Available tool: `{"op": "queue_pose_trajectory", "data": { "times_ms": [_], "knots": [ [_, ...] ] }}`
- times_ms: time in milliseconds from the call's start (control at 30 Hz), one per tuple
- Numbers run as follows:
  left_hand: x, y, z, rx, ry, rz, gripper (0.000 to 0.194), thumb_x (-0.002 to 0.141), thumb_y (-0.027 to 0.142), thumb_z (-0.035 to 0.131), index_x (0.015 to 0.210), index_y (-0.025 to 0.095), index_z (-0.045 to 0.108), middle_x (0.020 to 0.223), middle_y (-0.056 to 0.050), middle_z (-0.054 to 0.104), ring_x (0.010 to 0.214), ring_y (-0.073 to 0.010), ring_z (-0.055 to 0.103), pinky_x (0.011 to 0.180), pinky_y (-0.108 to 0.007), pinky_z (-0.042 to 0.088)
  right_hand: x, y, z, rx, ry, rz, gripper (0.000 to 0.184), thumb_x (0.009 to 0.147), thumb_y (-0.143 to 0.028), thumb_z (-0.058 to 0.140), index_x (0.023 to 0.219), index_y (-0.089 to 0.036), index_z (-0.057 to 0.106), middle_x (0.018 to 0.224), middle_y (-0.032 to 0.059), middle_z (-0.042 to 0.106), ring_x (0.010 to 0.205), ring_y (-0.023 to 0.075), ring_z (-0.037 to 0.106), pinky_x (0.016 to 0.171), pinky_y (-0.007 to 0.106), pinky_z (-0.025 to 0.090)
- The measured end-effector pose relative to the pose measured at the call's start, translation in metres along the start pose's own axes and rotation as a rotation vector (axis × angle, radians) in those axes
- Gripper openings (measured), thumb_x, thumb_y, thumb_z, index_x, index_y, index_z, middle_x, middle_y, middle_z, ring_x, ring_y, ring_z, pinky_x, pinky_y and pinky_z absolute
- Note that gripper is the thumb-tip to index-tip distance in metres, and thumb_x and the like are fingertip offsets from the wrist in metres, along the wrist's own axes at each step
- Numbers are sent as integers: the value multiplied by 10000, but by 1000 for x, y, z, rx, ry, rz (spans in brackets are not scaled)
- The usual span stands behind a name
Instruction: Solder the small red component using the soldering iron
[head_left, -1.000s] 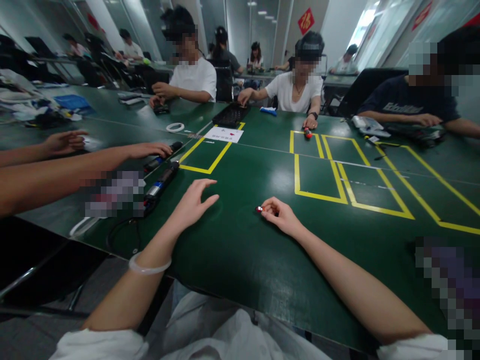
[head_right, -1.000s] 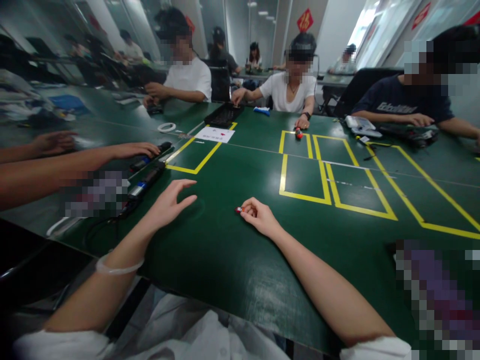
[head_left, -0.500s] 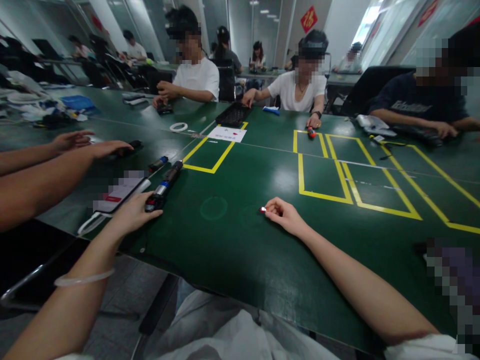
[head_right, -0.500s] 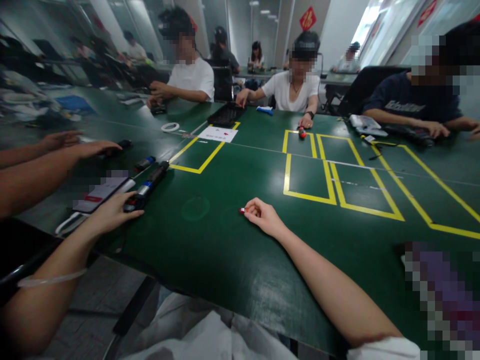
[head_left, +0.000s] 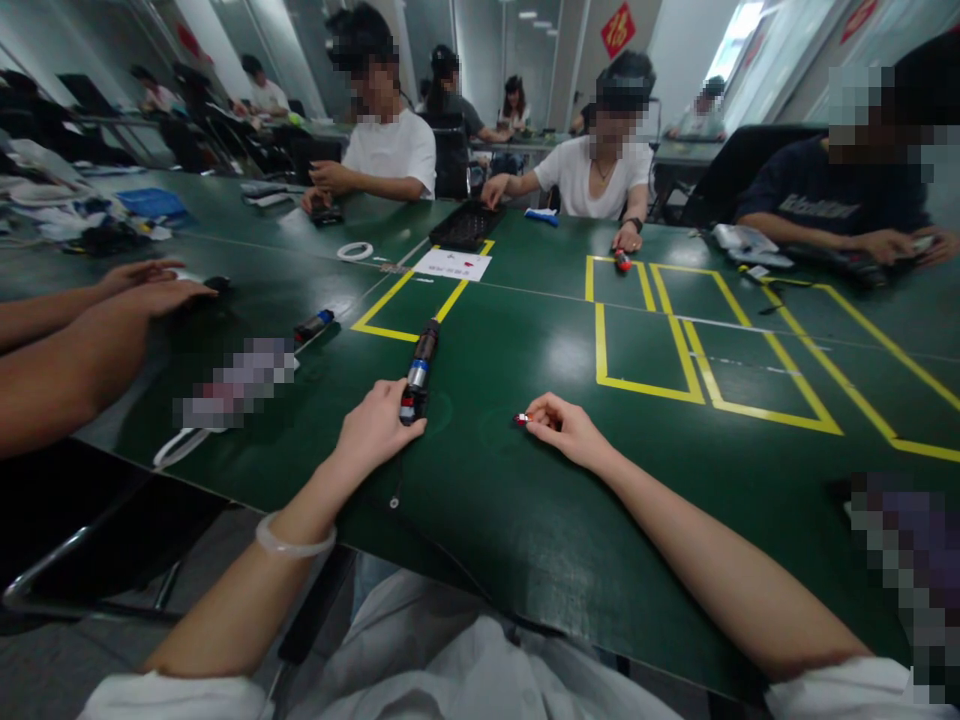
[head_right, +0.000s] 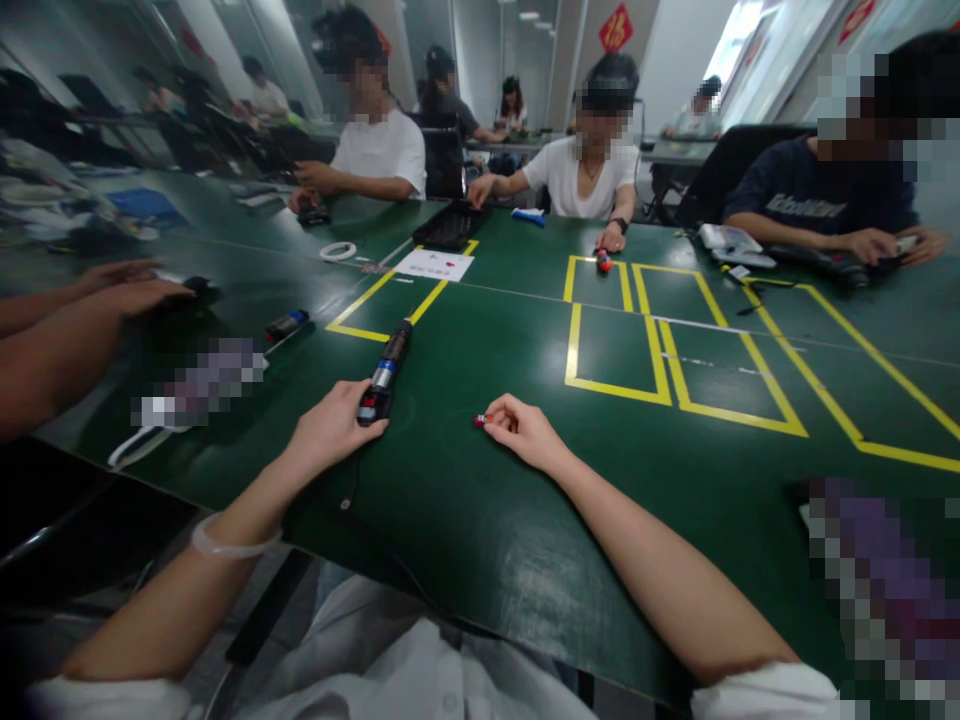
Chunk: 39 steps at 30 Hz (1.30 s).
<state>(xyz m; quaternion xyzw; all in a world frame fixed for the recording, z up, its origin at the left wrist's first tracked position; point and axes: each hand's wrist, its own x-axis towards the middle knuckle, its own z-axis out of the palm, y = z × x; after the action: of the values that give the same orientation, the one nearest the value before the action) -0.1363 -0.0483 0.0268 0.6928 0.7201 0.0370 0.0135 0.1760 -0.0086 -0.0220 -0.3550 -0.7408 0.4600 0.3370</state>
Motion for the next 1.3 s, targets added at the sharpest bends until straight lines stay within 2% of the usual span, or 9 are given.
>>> {"op": "queue_pose_trajectory", "data": {
  "times_ms": [233, 433, 567, 800, 1067, 1200, 1300],
  "knots": [
    [-6, 78, 7, -80, 10, 289, 610, 782, 428, 588, 1325, 206, 419, 1233, -127, 525, 1051, -289, 576, 810, -371, 498, -2, 0, 1, -94, -5, -54, 165, 852, -325, 595, 943, -191, 566, 697, -21, 576, 581, 105, 511, 562, 228, 423],
    [-7, 113, 14, -134, 19, 400, 603, 764, 373, 619, 1316, 224, 427, 1200, -116, 551, 1019, -285, 586, 833, -375, 479, -3, -2, 1, -136, -35, -87, 116, 793, -209, 607, 880, -199, 530, 678, -36, 580, 566, 101, 528, 559, 219, 424],
    [-7, 119, 17, -161, 19, 409, 565, 788, 381, 591, 1307, 220, 437, 1202, -119, 545, 1036, -281, 577, 835, -367, 479, -3, -5, 1, -224, -37, -83, 139, 762, -171, 614, 835, -205, 501, 639, -52, 549, 549, 103, 514, 556, 219, 406],
    [-11, 120, 22, -188, 57, 422, 627, 813, 382, 557, 1386, 220, 360, 1310, -119, 467, 1119, -278, 519, 897, -383, 473, -1, 2, 0, -296, -40, -119, 163, 783, -239, 664, 857, -205, 523, 663, -46, 540, 569, 110, 497, 559, 221, 386],
    [-12, 121, 24, -168, 85, 405, 650, 838, 469, 544, 1406, 217, 353, 1228, -123, 482, 1074, -277, 518, 847, -376, 472, -3, -2, 0, -241, -56, -193, 62, 854, -238, 600, 892, -189, 593, 784, 9, 608, 680, 135, 581, 645, 246, 451],
    [-11, 124, 23, -107, 90, 372, 626, 874, 506, 485, 1412, 216, 349, 1187, -118, 493, 1030, -262, 526, 833, -364, 457, -4, -7, -1, -281, -39, -225, 99, 884, -269, 572, 913, -185, 615, 815, 24, 614, 710, 140, 585, 661, 249, 453],
    [-10, 123, 19, -44, 79, 363, 621, 891, 500, 462, 1435, 237, 317, 1172, -106, 498, 1020, -246, 525, 824, -345, 448, -5, -9, -1, -273, -48, -222, 161, 905, -288, 543, 1008, -180, 604, 819, 19, 611, 684, 129, 568, 643, 240, 446]
  ]
}}
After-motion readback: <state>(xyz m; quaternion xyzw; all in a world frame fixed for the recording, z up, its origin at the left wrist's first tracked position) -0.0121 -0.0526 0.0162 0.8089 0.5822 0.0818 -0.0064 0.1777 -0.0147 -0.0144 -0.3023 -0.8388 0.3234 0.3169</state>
